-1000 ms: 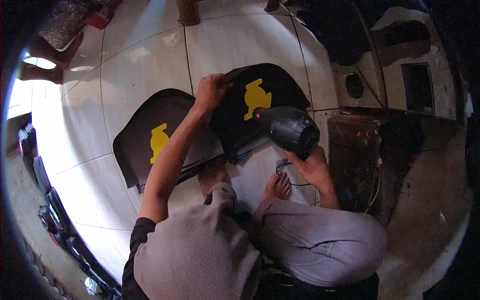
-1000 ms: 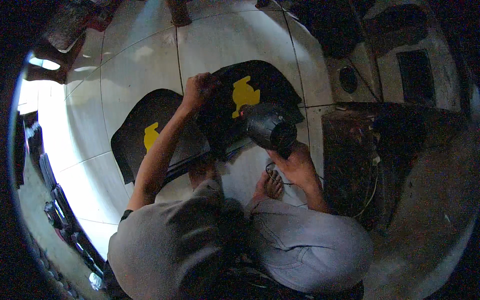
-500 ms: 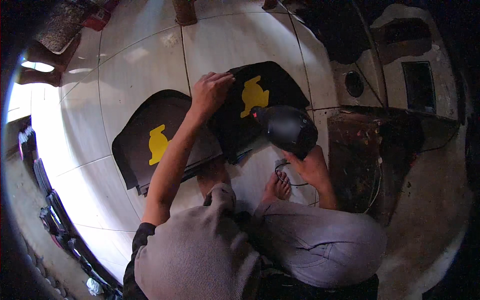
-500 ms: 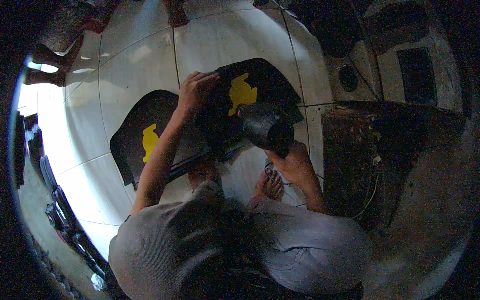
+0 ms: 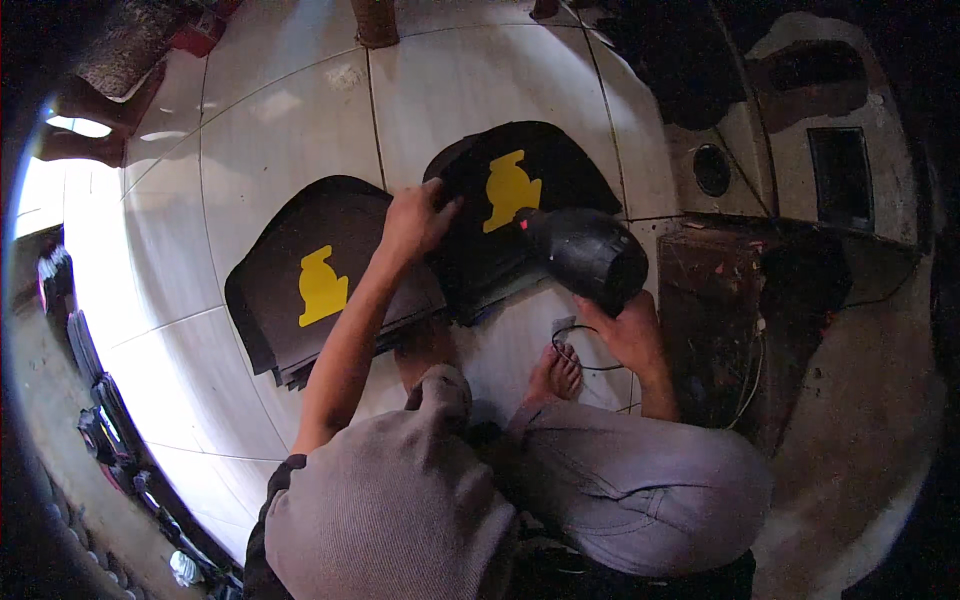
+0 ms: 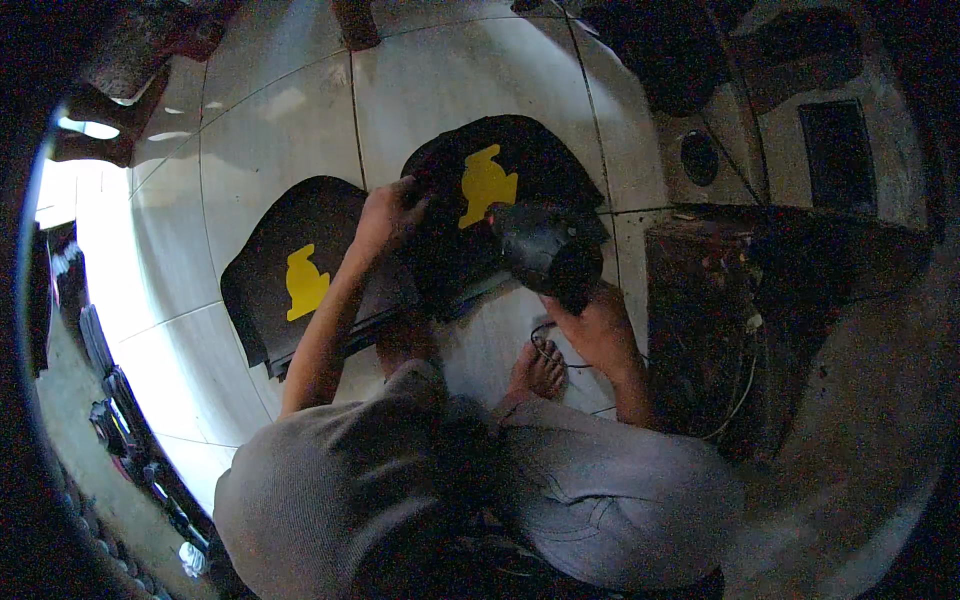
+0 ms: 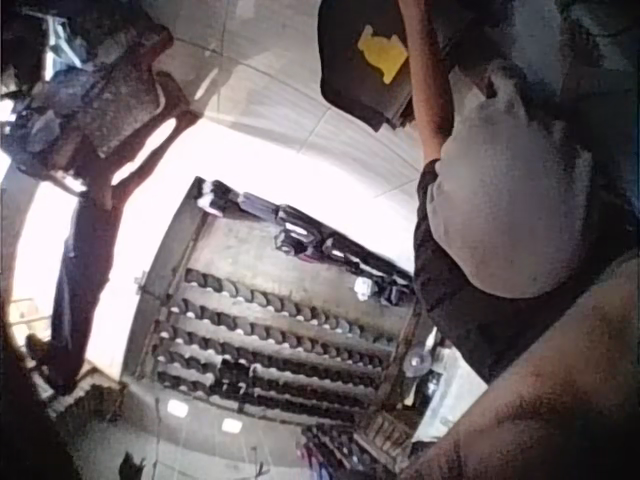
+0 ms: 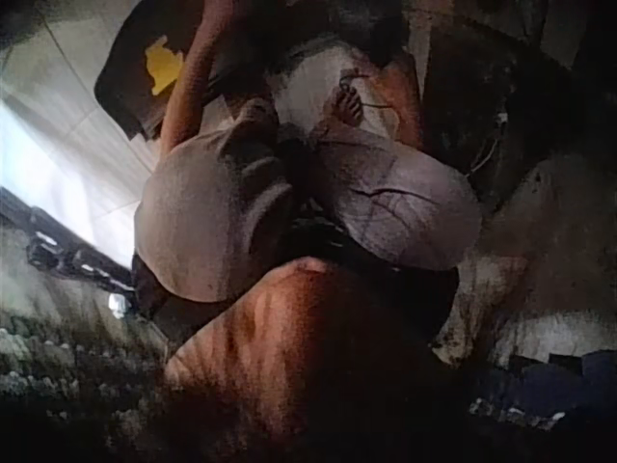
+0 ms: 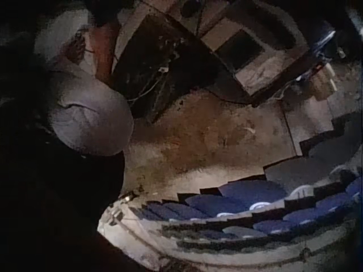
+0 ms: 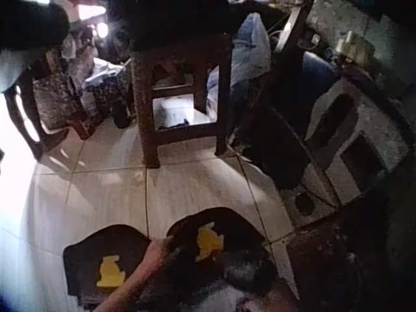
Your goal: The person uses a heat gun to dry yellow graphics on black fabric pieces, moving the tool over the printed areas and then stacking the completed pieces.
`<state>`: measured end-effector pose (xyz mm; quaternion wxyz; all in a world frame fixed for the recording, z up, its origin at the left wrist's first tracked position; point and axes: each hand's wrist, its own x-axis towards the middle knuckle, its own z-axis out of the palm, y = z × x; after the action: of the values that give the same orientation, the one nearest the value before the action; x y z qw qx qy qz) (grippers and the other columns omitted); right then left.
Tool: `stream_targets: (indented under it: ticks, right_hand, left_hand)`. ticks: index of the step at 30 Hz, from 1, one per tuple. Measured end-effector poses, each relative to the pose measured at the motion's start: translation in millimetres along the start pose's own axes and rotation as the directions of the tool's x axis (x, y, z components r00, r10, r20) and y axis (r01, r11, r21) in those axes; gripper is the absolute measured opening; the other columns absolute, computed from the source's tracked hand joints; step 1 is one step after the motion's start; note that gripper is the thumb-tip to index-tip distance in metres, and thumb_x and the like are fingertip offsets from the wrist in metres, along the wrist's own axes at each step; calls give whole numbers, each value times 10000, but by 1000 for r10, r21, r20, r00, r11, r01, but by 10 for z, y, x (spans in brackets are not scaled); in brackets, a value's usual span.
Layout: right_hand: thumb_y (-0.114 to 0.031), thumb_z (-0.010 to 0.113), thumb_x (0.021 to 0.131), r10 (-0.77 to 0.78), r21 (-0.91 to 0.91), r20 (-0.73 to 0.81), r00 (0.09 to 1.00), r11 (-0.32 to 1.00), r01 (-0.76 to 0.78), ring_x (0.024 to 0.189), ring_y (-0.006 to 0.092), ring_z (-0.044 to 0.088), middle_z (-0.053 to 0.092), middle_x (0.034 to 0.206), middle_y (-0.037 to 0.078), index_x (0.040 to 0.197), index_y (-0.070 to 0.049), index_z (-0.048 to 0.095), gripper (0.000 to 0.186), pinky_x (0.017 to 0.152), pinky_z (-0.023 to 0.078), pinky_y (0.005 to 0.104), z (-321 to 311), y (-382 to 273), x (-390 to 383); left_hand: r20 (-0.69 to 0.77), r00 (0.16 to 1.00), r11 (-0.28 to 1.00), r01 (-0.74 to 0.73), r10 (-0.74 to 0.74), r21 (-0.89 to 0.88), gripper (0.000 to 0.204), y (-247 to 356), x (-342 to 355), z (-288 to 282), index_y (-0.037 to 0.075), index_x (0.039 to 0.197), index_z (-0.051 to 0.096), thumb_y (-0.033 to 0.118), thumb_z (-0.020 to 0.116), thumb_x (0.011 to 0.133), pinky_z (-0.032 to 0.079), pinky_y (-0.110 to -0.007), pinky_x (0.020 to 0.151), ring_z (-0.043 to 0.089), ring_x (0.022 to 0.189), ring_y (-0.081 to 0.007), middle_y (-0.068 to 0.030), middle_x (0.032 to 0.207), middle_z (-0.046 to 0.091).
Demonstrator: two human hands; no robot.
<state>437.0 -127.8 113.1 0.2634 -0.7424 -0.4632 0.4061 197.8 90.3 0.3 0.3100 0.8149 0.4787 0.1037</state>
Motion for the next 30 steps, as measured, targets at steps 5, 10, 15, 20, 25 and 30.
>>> stream_targets:
  ticks: [5, 10, 15, 20, 25, 30]
  right_hand:
    - [-272, 710, 882, 55, -56, -31, 998, 997, -57, 920, 339, 709, 719, 978, 198, 1059, -6, 675, 321, 784, 539, 415, -50, -34, 12]
    - [-248, 725, 886, 63, 5, -56, 996, 998, -63, 971, 232, 664, 693, 1078, 116, 1162, -37, 644, 357, 860, 502, 371, -91, -13, -16]
    - [-232, 733, 881, 82, -24, -39, 996, 996, -83, 996, 253, 653, 687, 1080, 120, 1168, -24, 629, 369, 884, 495, 381, -131, -38, 37]
    - [-241, 731, 882, 48, -18, -46, 998, 999, -49, 998, 246, 653, 687, 1082, 128, 1163, -16, 628, 375, 887, 494, 378, -119, -81, 24]
    - [-271, 731, 881, 83, 24, 2, 997, 996, -83, 924, 228, 677, 712, 1015, 124, 1110, -4, 657, 360, 831, 514, 372, -74, -39, 3]
    - [-292, 731, 879, 91, -23, -76, 993, 995, -93, 887, 220, 688, 724, 966, 113, 1067, 5, 674, 356, 785, 520, 370, -23, -71, 19]
  left_hand:
    - [81, 996, 996, -33, 26, 89, 384, -156, -47, 98, -11, 1005, 667, 359, 625, 910, 509, -521, 790, 637, 918, -451, -256, 925, 670]
    - [200, 979, 999, 32, -27, -23, 392, -82, 16, 8, -49, 929, 670, 338, 610, 925, 503, -503, 738, 643, 851, -453, -267, 851, 666]
    - [320, 947, 937, 122, -11, -328, 415, -16, 25, -51, -83, 863, 632, 324, 612, 942, 460, -439, 642, 605, 665, -322, -213, 714, 620]
    - [516, 856, 885, 253, -16, -391, 504, -98, 62, -22, -77, 1002, 609, 424, 611, 954, 466, -412, 735, 558, 769, -207, -163, 813, 619]
    - [620, 780, 837, 397, -91, -377, 501, -15, 68, -124, -66, 977, 606, 435, 605, 957, 462, -387, 751, 542, 786, -181, -118, 826, 620]
    - [611, 773, 833, 445, -172, -328, 504, -177, 97, 74, -64, 941, 613, 440, 619, 945, 453, -364, 681, 536, 734, -174, -88, 779, 600]
